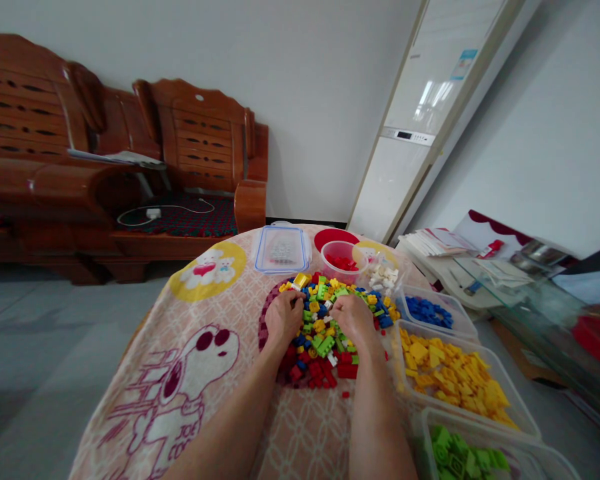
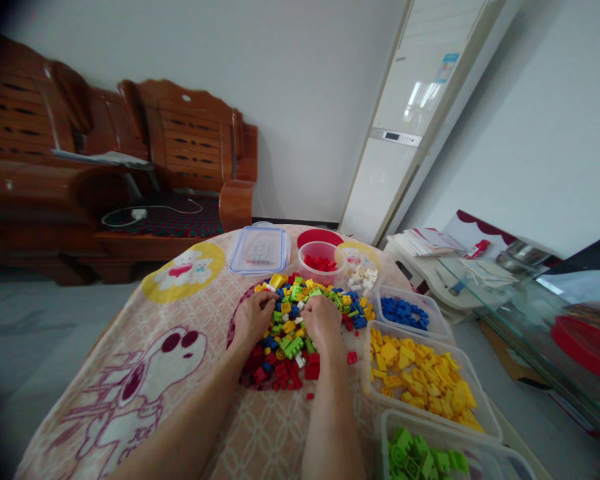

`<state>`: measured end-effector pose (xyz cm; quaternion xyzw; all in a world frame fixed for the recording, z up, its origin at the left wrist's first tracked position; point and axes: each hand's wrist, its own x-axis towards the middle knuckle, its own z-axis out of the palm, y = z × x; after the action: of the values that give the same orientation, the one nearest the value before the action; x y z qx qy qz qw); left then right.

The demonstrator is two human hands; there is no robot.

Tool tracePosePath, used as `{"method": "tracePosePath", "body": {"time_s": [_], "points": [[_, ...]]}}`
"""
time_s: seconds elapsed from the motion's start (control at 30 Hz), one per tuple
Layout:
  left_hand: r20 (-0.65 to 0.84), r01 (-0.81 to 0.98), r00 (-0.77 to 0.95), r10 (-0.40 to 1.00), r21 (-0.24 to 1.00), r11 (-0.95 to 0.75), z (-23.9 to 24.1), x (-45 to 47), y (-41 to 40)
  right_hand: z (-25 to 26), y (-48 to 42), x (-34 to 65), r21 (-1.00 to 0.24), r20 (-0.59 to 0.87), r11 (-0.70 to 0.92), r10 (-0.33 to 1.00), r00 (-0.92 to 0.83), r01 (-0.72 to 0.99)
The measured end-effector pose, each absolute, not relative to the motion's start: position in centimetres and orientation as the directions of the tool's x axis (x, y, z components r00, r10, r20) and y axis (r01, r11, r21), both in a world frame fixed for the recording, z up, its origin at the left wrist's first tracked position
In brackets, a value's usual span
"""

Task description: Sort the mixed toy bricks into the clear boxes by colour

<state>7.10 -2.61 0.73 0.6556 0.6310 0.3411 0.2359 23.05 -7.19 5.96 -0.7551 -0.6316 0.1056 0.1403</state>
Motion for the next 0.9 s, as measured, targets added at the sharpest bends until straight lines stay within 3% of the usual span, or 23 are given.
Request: {"method": "tracePosePath", "body": {"time_s": [0.17, 0.37, 0.9], "points": [[0.16, 0.666, -0.027, 0.987, 0.739, -0.102, 0.6, 7.1, -2.6, 6.0, -7.6, 23.7, -0.415, -0.006, -0.1, 0.994, 0.107, 0.904], [0.149, 0.683, -0.035, 0.988, 0.725, -0.085, 0.7, 7.1, -2.6, 5.7, -7.2, 22.7, -0.309, -0.035, -0.142, 0.99, 0.138, 0.94], [0.153, 0.667, -0.022, 0.988, 0.738, -0.099, 0.7, 7.1, -2.5, 5.4, -7.7, 23.8, -0.605, -0.046, -0.118, 0.992, 0.114, 0.788]]}}
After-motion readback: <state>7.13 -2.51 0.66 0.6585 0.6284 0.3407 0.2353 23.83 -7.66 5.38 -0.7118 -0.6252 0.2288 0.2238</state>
